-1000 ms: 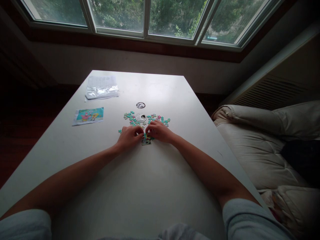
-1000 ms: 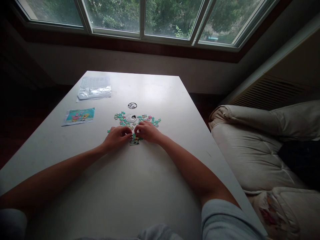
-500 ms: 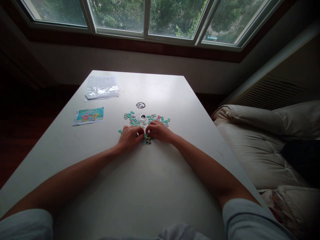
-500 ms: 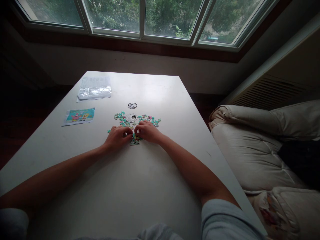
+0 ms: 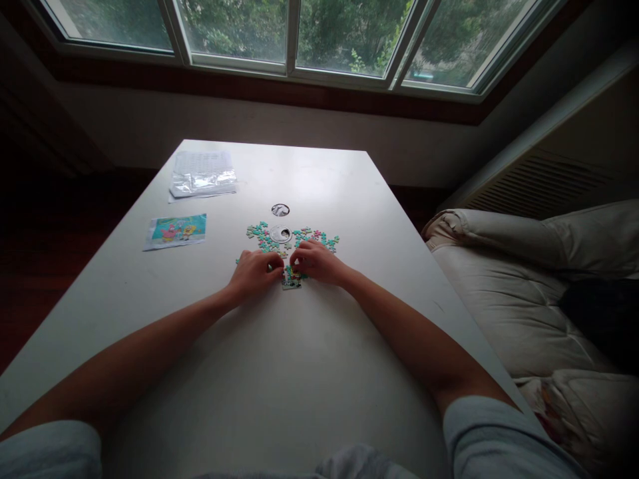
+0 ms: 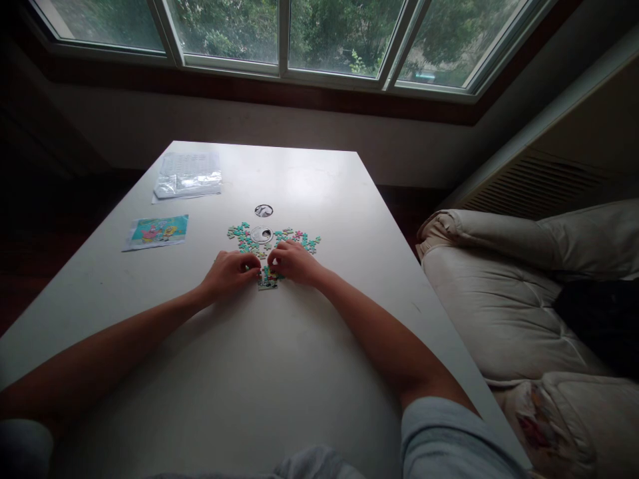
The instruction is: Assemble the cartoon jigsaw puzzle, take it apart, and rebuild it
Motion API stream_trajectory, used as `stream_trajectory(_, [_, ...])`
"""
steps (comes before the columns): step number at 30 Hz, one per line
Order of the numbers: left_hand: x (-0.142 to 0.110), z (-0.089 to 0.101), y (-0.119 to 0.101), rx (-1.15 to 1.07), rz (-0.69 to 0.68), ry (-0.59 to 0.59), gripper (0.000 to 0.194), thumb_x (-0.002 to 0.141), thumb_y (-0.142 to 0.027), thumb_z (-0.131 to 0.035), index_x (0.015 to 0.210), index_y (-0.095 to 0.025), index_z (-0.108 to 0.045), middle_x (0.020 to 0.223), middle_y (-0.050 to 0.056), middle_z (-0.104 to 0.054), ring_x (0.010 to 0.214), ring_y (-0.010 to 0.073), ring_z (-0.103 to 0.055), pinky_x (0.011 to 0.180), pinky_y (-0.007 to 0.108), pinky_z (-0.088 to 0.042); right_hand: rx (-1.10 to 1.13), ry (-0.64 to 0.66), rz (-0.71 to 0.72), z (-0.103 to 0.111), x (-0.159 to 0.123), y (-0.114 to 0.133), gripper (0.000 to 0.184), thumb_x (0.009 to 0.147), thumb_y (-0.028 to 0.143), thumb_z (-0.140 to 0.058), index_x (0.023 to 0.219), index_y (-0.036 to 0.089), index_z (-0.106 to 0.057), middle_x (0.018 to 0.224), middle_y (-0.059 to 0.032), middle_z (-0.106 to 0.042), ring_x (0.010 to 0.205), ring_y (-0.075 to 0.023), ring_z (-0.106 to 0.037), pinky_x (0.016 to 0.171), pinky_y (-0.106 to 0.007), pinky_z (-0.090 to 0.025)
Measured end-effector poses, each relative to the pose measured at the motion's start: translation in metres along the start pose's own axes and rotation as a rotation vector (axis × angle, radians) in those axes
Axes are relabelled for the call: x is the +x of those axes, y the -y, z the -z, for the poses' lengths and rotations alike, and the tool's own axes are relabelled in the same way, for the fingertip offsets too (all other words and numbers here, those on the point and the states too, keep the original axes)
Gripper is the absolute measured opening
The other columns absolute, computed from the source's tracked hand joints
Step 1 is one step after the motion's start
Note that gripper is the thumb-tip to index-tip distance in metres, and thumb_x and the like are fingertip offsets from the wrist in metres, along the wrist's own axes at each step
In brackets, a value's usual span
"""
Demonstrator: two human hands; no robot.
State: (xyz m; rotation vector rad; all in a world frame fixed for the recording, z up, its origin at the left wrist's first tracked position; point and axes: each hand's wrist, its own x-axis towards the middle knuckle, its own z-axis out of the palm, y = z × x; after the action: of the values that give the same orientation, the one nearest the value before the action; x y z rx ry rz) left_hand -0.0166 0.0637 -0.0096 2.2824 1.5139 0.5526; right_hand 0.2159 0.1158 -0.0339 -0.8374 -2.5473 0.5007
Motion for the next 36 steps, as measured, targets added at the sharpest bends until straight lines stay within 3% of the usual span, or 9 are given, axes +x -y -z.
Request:
stream_trajectory(11, [-0.003,0.001,-0.003,0.067,-0.050,-0.044,0.016,0.091,-0.032,-0.058,0.085,-0.027,-0.072,0.081,-0.002,-0.074,0.083,0.0211,-0.063,0.084,0.037,-0.036,-0.001,-0.004,-0.002,0.002,0.001,0.004,0.007,0.092,0.026,-0.068,0.096,0.023,-0.072,0.092,-0.0050,-0.064,0.089,-0.0207,-0.052,0.086,-0.033,-0.038])
stream_trajectory(15, [-0.003,0.003,-0.003,0.063,-0.069,-0.015,0.016,0.092,-0.033,-0.059,0.086,-0.026,-0.072,0.082,-0.001,-0.073,0.084,0.0204,-0.063,0.083,0.036,-0.034,0.006,-0.079,0.000,0.007,0.000,-0.001,0.011,0.096,0.021,-0.060,0.094,0.022,-0.071,0.089,-0.0047,-0.067,0.086,-0.0200,-0.054,0.086,-0.034,-0.039])
stream_trajectory(21, [-0.005,0.005,-0.002,0.069,-0.106,0.015,0.012,0.090,-0.034,-0.062,0.088,-0.025,-0.071,0.083,-0.001,-0.071,0.087,0.0196,-0.062,0.083,0.037,-0.031,-0.007,-0.339,-0.224,0.032,-0.003,-0.019,0.012,0.093,0.018,-0.060,0.093,0.021,-0.071,0.085,-0.0045,-0.070,0.081,-0.0202,-0.056,0.080,-0.033,-0.042])
stream_trajectory(24, [-0.005,0.005,0.000,0.076,-0.126,0.027,0.012,0.090,-0.034,-0.063,0.090,-0.025,-0.071,0.084,-0.001,-0.070,0.088,0.0201,-0.061,0.084,0.037,-0.030,-0.059,-0.377,-0.326,0.044,-0.008,-0.036,0.014,0.091,0.017,-0.059,0.093,0.021,-0.073,0.085,-0.0044,-0.070,0.083,-0.0203,-0.057,0.079,-0.033,-0.042])
stream_trajectory(30, [-0.005,0.004,0.001,0.080,-0.148,0.038,0.010,0.090,-0.032,-0.063,0.091,-0.026,-0.070,0.085,-0.001,-0.069,0.090,0.0206,-0.060,0.085,0.038,-0.030,-0.100,-0.319,-0.433,0.059,-0.021,-0.068,0.020,0.086,0.017,-0.058,0.094,0.020,-0.076,0.086,-0.0046,-0.071,0.081,-0.0193,-0.059,0.079,-0.032,-0.044])
stream_trajectory(36, [-0.005,0.004,0.002,0.084,-0.148,0.042,0.011,0.090,-0.033,-0.063,0.091,-0.026,-0.070,0.085,0.000,-0.069,0.090,0.0208,-0.060,0.085,0.038,-0.031,0.061,-0.068,-0.463,0.074,-0.036,-0.075,0.019,0.082,0.021,-0.061,0.093,0.021,-0.076,0.080,-0.0010,-0.070,0.073,-0.0151,-0.061,0.069,-0.026,-0.043])
